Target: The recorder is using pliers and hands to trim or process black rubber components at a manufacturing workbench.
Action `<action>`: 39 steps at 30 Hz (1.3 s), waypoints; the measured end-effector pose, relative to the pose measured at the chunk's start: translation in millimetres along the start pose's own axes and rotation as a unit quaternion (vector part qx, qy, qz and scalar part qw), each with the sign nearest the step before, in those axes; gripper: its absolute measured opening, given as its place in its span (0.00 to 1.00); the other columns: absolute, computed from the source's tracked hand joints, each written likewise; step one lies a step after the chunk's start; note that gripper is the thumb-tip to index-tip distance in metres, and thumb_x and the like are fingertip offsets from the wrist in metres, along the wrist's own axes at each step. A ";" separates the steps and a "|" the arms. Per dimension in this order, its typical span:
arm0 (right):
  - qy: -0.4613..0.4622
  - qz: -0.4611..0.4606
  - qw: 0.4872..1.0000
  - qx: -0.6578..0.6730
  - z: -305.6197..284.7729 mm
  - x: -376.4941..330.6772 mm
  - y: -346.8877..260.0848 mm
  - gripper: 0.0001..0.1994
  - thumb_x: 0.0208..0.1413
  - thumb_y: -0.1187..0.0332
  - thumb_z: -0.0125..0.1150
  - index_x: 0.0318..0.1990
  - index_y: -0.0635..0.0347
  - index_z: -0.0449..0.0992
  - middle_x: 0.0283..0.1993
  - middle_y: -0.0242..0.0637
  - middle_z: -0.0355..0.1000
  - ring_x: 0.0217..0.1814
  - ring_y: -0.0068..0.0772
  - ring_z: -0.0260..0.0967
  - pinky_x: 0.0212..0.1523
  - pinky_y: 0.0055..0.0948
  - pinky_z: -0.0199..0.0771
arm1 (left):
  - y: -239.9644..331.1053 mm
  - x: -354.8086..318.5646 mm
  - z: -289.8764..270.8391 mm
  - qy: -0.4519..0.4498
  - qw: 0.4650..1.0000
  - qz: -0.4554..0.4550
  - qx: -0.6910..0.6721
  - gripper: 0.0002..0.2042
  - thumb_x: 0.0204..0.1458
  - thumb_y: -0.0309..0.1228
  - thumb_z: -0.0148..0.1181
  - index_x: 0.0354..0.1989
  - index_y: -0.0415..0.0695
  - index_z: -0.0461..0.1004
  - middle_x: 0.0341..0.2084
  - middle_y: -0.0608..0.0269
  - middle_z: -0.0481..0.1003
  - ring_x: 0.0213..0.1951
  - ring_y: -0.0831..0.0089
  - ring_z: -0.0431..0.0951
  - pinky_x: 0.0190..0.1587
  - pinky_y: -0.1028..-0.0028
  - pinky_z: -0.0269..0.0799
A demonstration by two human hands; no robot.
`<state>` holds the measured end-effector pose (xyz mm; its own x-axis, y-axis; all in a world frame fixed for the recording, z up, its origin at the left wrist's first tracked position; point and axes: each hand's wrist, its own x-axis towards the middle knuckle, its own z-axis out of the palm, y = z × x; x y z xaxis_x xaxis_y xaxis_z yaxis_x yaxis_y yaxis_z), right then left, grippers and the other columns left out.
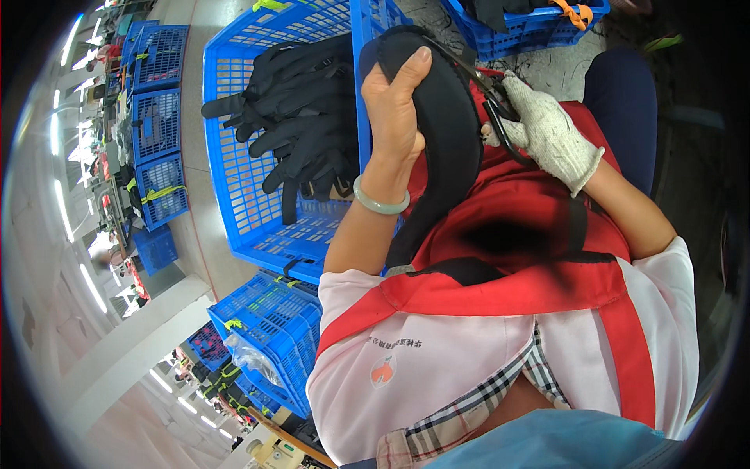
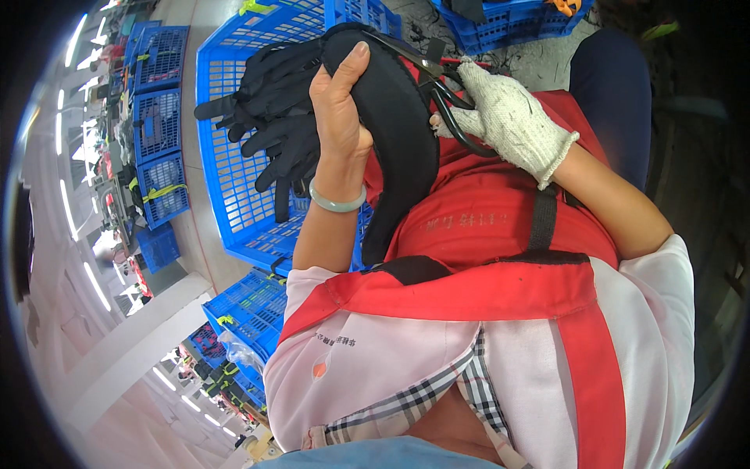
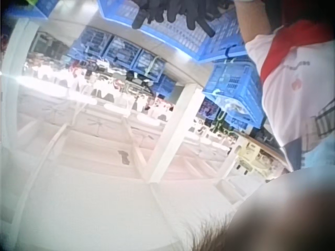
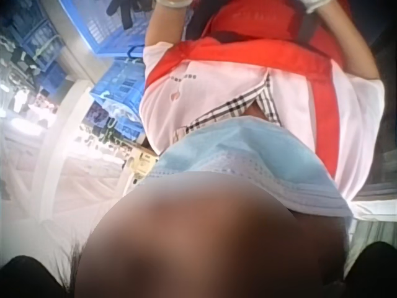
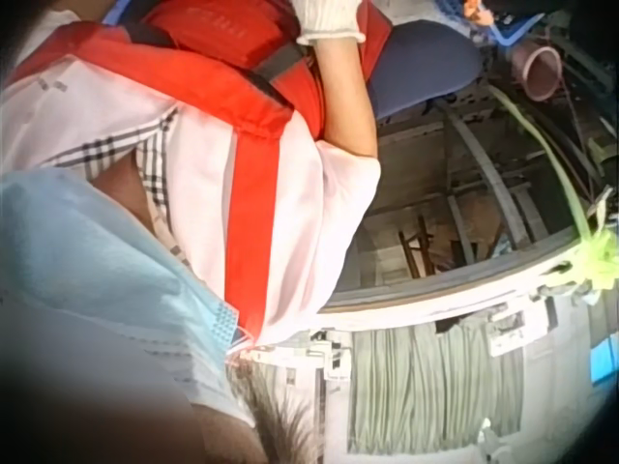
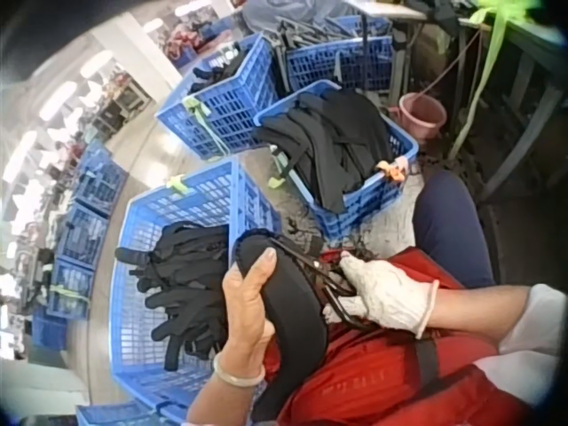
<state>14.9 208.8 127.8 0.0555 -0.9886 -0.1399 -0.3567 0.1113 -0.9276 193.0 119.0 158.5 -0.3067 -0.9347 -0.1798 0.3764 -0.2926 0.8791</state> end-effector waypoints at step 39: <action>0.009 -0.081 0.987 -0.140 -42.7 -13.4 14.1 0.27 0.46 0.47 0.66 0.37 0.66 0.68 0.25 0.47 0.67 0.28 0.47 0.67 0.32 0.40 0.65 | 2.1 -8.2 5.4 -0.138 0.984 -0.103 0.044 0.10 0.50 0.26 0.63 0.39 0.40 0.71 0.29 0.66 0.75 0.30 0.78 0.76 0.33 0.78 0.75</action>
<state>-30.8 219.3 131.3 0.1161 -0.9932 0.0105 -0.5881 -0.0772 -0.8051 191.6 127.2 164.2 -0.5988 -0.7637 -0.2415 0.2078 -0.4393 0.8740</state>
